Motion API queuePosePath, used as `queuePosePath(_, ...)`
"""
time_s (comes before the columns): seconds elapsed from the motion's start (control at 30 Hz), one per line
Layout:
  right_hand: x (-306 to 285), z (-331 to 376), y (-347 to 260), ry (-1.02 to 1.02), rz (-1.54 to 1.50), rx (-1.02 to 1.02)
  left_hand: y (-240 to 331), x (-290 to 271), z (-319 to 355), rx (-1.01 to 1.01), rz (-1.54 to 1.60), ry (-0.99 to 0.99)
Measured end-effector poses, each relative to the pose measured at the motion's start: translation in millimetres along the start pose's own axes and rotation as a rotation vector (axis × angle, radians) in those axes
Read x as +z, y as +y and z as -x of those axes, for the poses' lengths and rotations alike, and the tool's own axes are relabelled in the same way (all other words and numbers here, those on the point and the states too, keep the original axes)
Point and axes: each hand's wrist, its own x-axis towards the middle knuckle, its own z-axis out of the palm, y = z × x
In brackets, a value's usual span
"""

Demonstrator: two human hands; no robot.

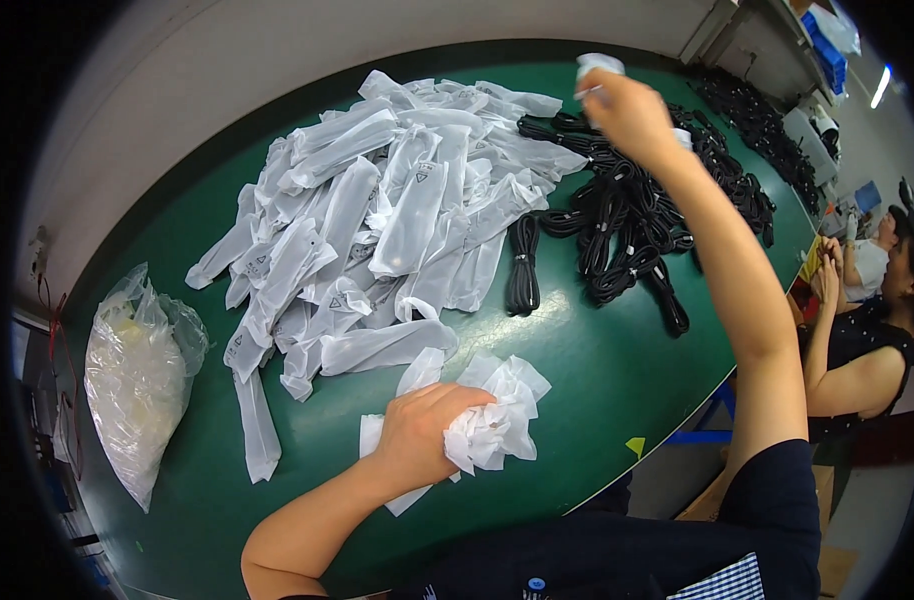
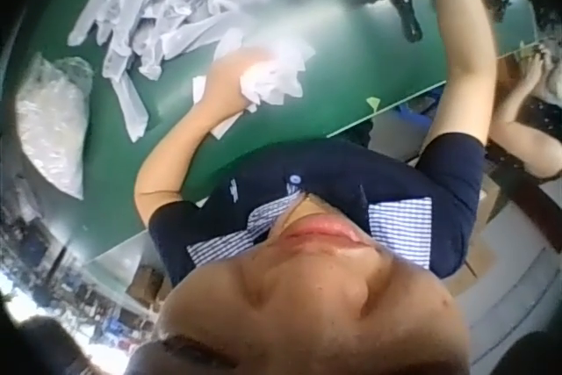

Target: Unpacking bundled black cables from white protective sleeves and organizing them on a factory workbench.

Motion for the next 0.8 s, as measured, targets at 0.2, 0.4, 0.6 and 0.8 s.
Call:
queuePosePath(0.2, 91.1, -9.7, -35.4, -0.25, 0.024, -0.147, 0.4, 1.0, -0.9, 0.0, 0.012, -0.015)
queuePosePath(0.4, 96.9, -18.1, -37.6, -0.394, 0.069, -0.056, 0.4, -2.3, 0.6, -0.001, 0.039, -0.029)
queuePosePath(0.6, 65.7, -5.8, -23.0, -0.269, 0.034, -0.002, -1.2, -3.2, -0.3, 0.042, 0.051, -0.024)
queuePosePath(0.8, 36.8, 0.0, 9.7, -0.176, -0.192, 0.126, -1.0, -2.8, -0.4, 0.02, 0.047, -0.012)
